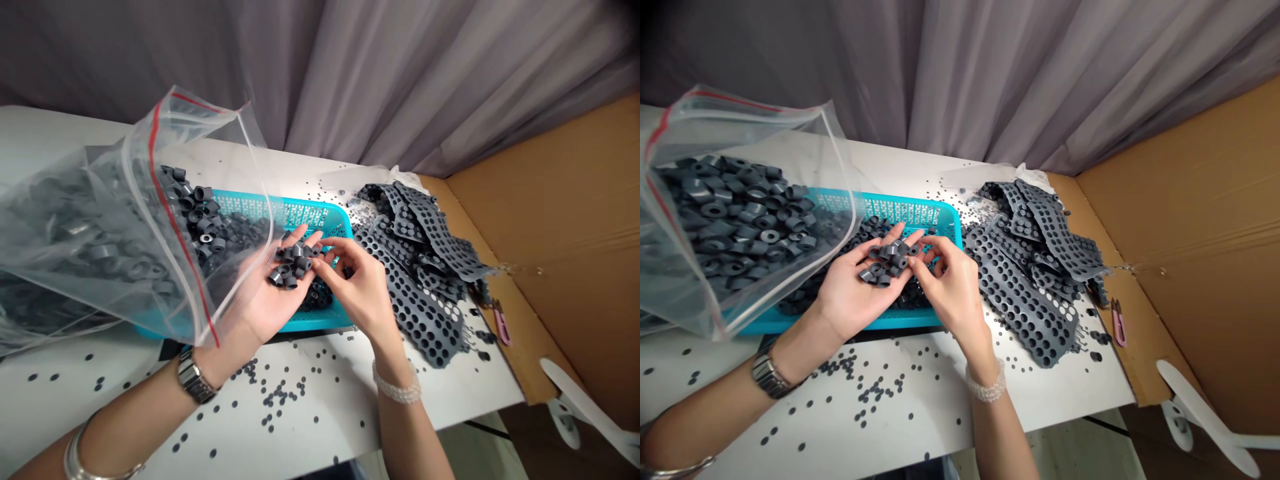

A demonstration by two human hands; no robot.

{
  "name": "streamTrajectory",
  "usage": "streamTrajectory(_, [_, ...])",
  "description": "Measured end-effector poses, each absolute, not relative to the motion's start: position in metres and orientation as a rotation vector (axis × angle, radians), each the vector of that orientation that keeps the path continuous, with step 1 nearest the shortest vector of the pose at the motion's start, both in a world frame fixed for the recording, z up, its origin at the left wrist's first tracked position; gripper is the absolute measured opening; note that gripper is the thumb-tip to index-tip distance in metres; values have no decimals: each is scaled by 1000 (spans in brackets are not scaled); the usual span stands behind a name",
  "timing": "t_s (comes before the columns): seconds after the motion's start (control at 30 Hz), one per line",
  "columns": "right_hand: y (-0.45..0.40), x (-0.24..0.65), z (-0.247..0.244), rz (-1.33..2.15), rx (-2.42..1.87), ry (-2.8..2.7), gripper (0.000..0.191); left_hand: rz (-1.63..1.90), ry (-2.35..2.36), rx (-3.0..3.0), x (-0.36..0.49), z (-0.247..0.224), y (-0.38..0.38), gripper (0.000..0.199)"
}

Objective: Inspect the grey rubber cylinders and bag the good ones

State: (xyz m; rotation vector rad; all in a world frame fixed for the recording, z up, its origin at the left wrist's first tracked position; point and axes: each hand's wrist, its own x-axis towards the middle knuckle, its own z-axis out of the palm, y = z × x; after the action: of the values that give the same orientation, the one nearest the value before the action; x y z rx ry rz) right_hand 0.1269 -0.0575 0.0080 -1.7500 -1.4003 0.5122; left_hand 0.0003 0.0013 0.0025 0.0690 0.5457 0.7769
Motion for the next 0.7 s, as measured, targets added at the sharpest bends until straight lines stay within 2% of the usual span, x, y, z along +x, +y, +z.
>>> streamTrajectory(0.2, [-56,124,5,397,-1790,-1366,17,772,550,48,1,3,1,44])
streamTrajectory(0.3, [-56,127,5,670,-1640,-1112,18,782,555,10,1,7,0,44])
streamTrajectory(0.47, [-55,135,11,1283,-1129,-603,15,804,541,-60,2,11,-2,45])
streamTrajectory(0.7, [-53,139,15,1503,-892,-334,15,800,527,-62,1,12,-2,44])
